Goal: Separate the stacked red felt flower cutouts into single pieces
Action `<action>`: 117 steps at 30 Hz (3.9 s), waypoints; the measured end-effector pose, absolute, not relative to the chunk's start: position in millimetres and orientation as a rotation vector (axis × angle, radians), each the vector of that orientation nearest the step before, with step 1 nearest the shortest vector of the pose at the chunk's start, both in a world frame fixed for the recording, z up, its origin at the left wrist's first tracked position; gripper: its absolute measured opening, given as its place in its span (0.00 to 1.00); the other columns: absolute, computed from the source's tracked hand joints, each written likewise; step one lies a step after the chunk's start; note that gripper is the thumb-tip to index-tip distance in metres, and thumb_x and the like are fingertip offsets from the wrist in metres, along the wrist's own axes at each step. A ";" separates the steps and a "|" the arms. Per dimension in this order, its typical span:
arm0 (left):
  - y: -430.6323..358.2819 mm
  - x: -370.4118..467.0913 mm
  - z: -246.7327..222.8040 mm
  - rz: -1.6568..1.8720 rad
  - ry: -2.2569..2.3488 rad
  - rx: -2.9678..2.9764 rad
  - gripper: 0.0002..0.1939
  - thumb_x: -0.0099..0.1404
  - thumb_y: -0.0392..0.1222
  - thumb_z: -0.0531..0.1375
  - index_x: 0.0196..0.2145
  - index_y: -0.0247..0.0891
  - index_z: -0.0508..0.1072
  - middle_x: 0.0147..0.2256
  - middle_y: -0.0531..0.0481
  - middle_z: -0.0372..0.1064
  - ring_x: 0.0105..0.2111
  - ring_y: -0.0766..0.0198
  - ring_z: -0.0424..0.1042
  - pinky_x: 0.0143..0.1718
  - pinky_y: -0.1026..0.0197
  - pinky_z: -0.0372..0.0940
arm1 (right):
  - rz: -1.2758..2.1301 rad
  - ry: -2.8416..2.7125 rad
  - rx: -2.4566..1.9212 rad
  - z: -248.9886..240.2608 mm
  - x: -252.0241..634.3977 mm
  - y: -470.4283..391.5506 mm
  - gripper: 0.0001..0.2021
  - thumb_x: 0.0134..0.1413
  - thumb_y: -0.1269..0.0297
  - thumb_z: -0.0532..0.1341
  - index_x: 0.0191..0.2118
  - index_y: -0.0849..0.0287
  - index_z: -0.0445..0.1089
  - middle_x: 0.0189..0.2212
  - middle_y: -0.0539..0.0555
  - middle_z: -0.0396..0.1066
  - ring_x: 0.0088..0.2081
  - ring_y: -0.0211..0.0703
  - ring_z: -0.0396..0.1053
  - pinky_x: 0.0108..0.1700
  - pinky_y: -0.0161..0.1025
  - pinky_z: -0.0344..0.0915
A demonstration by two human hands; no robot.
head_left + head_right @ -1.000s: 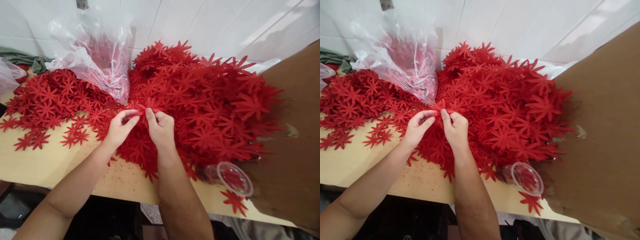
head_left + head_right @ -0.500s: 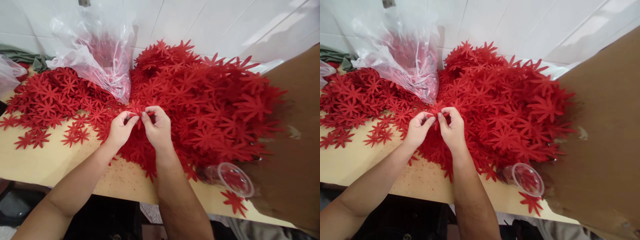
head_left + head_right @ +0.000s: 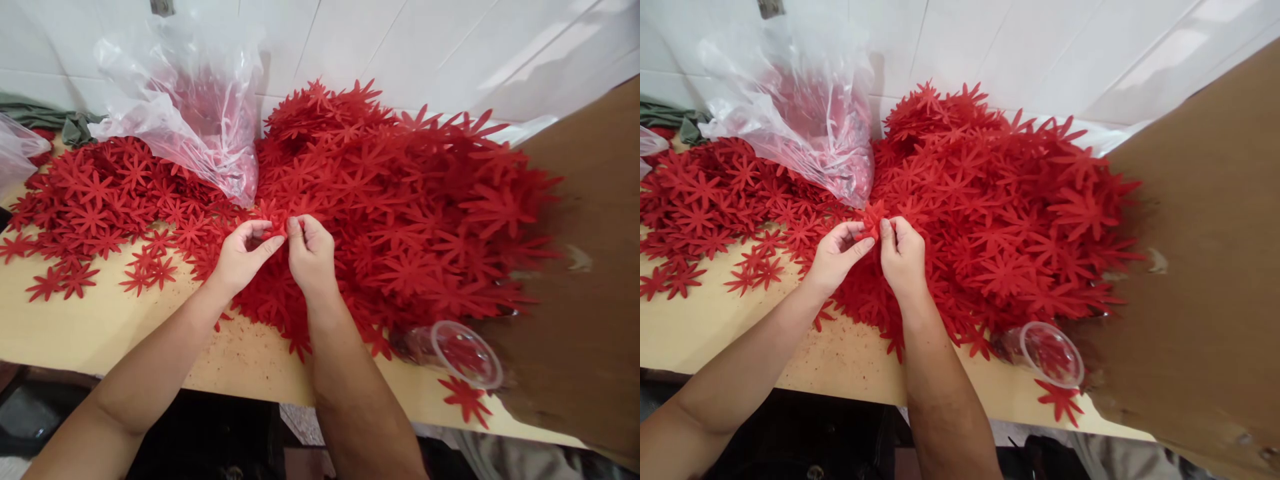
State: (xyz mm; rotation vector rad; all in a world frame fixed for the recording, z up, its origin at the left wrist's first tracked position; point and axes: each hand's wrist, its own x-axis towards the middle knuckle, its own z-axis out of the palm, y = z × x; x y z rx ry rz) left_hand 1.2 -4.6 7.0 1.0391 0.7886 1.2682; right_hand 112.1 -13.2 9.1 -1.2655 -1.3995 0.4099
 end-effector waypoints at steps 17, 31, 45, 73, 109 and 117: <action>-3.5 0.5 5.2 1.233 0.936 1.065 0.07 0.51 0.35 0.62 0.31 0.35 0.71 0.26 0.55 0.68 0.26 0.73 0.64 0.34 0.66 0.60 | 0.383 -0.935 -1.150 1.3 136.8 1.7 0.12 0.50 0.52 0.58 0.28 0.57 0.63 0.20 0.47 0.62 0.20 0.34 0.60 0.25 0.36 0.61; -2.2 -1.7 3.7 1.283 0.883 1.088 0.06 0.54 0.32 0.59 0.32 0.35 0.67 0.30 0.54 0.65 0.29 0.73 0.63 0.34 0.67 0.61 | 0.218 -1.160 -1.281 -3.3 133.6 0.2 0.10 0.52 0.57 0.56 0.30 0.58 0.61 0.24 0.49 0.61 0.25 0.34 0.61 0.30 0.36 0.61; 1.1 -2.8 4.0 1.315 0.897 1.011 0.08 0.50 0.39 0.63 0.28 0.35 0.69 0.26 0.55 0.68 0.27 0.73 0.64 0.35 0.66 0.60 | 0.720 -1.540 -1.096 14.2 115.3 -19.3 0.14 0.50 0.53 0.59 0.35 0.58 0.69 0.33 0.53 0.72 0.35 0.39 0.70 0.41 0.39 0.67; -1.3 -2.5 4.7 1.309 0.941 1.042 0.05 0.51 0.36 0.62 0.28 0.35 0.69 0.25 0.56 0.67 0.26 0.73 0.63 0.34 0.67 0.60 | 0.102 -0.933 -1.235 0.7 149.0 -0.5 0.04 0.50 0.65 0.56 0.33 0.59 0.63 0.29 0.53 0.63 0.28 0.39 0.63 0.32 0.42 0.64; -6.2 -0.9 5.5 1.199 0.914 1.244 0.07 0.53 0.34 0.60 0.33 0.34 0.72 0.30 0.53 0.69 0.28 0.73 0.64 0.36 0.66 0.60 | 0.700 -0.688 -0.954 11.6 130.6 -3.3 0.08 0.35 0.67 0.65 0.26 0.57 0.65 0.23 0.43 0.66 0.25 0.29 0.65 0.29 0.31 0.64; -5.9 -0.4 5.9 1.184 0.967 1.171 0.10 0.51 0.31 0.60 0.35 0.34 0.72 0.29 0.54 0.69 0.26 0.74 0.64 0.34 0.66 0.61 | 0.790 -0.748 -0.941 11.4 129.1 -3.6 0.09 0.34 0.69 0.63 0.28 0.57 0.64 0.24 0.44 0.67 0.23 0.29 0.65 0.27 0.30 0.63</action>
